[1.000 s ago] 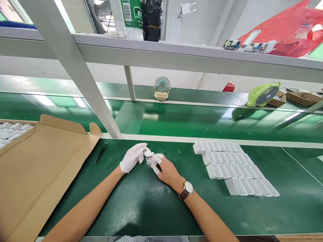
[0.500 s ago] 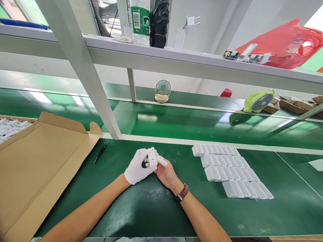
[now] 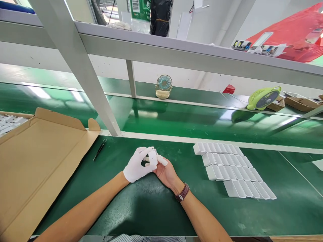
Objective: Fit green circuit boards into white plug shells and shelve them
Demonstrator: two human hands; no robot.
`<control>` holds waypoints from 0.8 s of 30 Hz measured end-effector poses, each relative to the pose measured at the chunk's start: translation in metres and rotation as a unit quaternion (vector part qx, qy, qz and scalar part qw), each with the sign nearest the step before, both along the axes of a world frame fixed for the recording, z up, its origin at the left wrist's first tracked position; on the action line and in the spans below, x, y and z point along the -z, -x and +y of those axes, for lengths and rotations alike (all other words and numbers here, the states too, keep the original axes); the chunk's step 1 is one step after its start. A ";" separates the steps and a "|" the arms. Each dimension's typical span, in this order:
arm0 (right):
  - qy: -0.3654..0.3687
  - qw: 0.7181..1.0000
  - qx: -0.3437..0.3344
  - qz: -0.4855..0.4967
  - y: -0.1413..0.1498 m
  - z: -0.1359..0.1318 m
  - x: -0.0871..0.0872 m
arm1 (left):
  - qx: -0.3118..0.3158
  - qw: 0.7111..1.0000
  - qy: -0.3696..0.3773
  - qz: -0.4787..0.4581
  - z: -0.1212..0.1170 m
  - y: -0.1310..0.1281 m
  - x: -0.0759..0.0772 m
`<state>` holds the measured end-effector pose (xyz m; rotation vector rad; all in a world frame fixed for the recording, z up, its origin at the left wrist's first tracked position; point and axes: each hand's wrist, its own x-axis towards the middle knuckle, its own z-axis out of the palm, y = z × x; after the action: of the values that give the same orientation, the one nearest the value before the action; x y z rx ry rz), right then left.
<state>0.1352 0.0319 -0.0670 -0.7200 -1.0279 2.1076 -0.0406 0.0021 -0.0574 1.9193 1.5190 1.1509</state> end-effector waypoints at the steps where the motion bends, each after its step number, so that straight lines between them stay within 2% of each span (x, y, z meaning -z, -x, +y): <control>1: -0.001 1.000 -0.001 0.000 0.000 0.000 0.000 | 0.001 1.000 0.001 0.002 0.000 0.000 -0.001; 8: -0.069 0.997 -0.011 -0.044 -0.001 -0.001 -0.004 | 0.016 1.000 0.018 0.006 -0.002 0.000 -0.004; 10: -0.110 0.991 0.010 -0.070 -0.002 -0.001 -0.004 | 0.030 0.999 0.016 -0.006 -0.003 0.001 -0.004; 12: -0.194 0.973 0.054 -0.113 -0.004 0.000 -0.003 | 0.026 0.999 0.010 -0.033 -0.002 0.003 -0.004; 14: -0.329 0.921 0.085 -0.191 -0.007 0.000 -0.002 | 0.001 0.999 0.005 -0.046 -0.001 0.005 -0.004; 16: -0.460 0.841 0.084 -0.273 -0.010 -0.002 -0.001 | -0.009 0.999 0.001 -0.037 0.001 0.008 -0.004; 18: -0.541 0.772 0.077 -0.325 -0.011 -0.004 0.002 | 0.017 0.999 -0.010 -0.026 0.003 0.010 -0.003; 20: -0.580 0.734 0.081 -0.345 -0.011 -0.006 0.005 | 0.025 0.999 -0.026 -0.034 0.006 0.011 -0.002; 24: -0.622 0.692 0.080 -0.358 -0.008 -0.007 0.009 | 0.002 0.998 -0.012 -0.061 0.008 0.013 0.000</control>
<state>0.1434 0.0253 -0.0759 -0.7918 -2.2886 0.4936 -0.0540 0.0100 -0.0574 1.8310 1.4428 1.2648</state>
